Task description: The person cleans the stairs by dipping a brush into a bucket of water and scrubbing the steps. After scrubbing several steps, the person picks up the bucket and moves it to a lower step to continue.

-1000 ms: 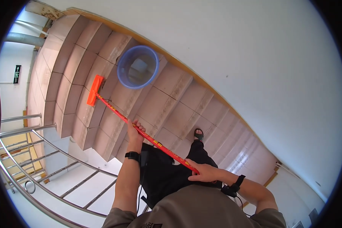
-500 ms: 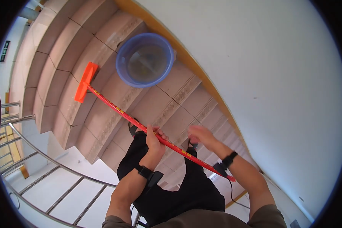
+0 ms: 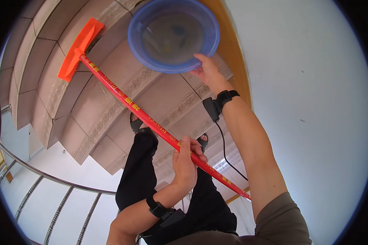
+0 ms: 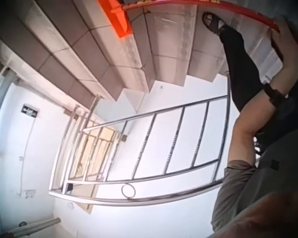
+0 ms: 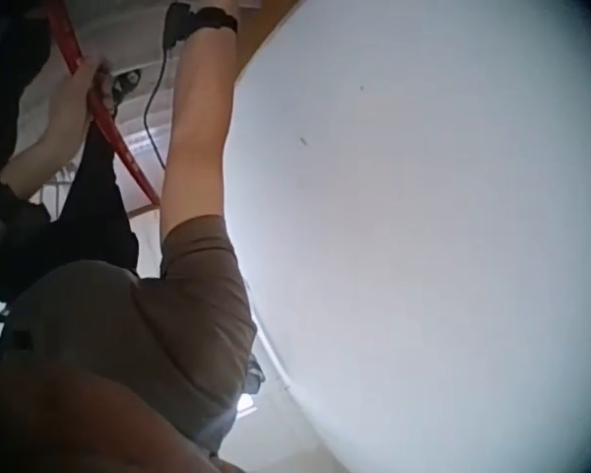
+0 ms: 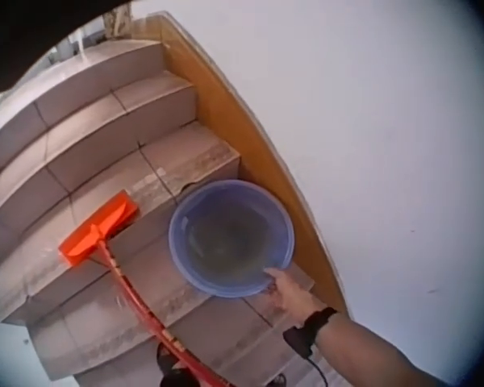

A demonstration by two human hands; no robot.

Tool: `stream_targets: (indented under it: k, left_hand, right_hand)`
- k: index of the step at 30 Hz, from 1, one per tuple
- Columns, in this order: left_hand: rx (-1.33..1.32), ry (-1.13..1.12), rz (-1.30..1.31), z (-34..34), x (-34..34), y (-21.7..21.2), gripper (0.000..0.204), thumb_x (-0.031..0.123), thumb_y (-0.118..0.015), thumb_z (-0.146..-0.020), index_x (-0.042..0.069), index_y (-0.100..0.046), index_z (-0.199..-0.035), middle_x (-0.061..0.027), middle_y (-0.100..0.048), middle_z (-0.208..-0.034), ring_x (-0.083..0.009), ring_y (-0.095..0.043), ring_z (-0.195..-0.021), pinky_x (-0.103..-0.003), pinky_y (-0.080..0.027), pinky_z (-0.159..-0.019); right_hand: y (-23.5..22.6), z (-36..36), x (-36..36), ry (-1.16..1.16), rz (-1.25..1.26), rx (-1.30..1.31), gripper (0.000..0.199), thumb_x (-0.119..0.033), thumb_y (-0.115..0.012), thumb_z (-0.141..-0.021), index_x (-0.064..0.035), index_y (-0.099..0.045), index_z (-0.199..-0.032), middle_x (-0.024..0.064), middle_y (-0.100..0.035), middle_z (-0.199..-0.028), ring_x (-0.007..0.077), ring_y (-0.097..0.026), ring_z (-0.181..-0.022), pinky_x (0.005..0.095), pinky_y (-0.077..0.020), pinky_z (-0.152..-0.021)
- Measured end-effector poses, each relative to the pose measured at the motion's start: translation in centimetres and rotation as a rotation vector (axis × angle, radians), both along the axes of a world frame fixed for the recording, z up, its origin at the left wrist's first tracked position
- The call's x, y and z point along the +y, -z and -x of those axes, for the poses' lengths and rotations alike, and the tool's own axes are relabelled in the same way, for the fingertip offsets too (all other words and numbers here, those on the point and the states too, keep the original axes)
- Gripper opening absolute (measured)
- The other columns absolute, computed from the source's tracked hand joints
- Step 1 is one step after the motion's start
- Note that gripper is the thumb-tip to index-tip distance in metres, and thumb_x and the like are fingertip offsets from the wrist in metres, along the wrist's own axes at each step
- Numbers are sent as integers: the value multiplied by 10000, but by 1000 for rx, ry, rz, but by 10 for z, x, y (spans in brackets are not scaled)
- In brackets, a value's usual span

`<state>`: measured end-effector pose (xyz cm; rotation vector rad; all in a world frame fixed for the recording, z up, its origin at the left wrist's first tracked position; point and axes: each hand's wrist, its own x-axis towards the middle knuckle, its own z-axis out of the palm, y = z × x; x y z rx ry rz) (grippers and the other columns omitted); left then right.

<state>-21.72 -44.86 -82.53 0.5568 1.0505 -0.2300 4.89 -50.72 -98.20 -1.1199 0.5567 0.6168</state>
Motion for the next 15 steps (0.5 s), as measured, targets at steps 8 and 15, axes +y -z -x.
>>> stream_targets:
  k: [8, 15]
  left_hand:
    - [25, 27, 22, -3, 4, 4, 358, 391, -480, -1079, 65, -568, -959, -44, -563, -727, -158, -583, -586, -329, -522, -582]
    - [11, -3, 30, -5, -2, 8, 347, 390, -475, -1081, 68, -551, -976, -50, -563, -729, -172, -584, -607, -352, -513, -594]
  right_hand:
    - [40, -8, -13, 30, -85, 20, 404, 26, -572, -852, 20, -529, -1253, 151, -622, -1187, 316, -654, -1079, 455, -591, -924]
    - [42, 34, -66, 3, -172, 12, 628, 76, -531, -807, -54, -398, -1407, 169, -568, -1258, 374, -652, -1086, 488, -578, -954]
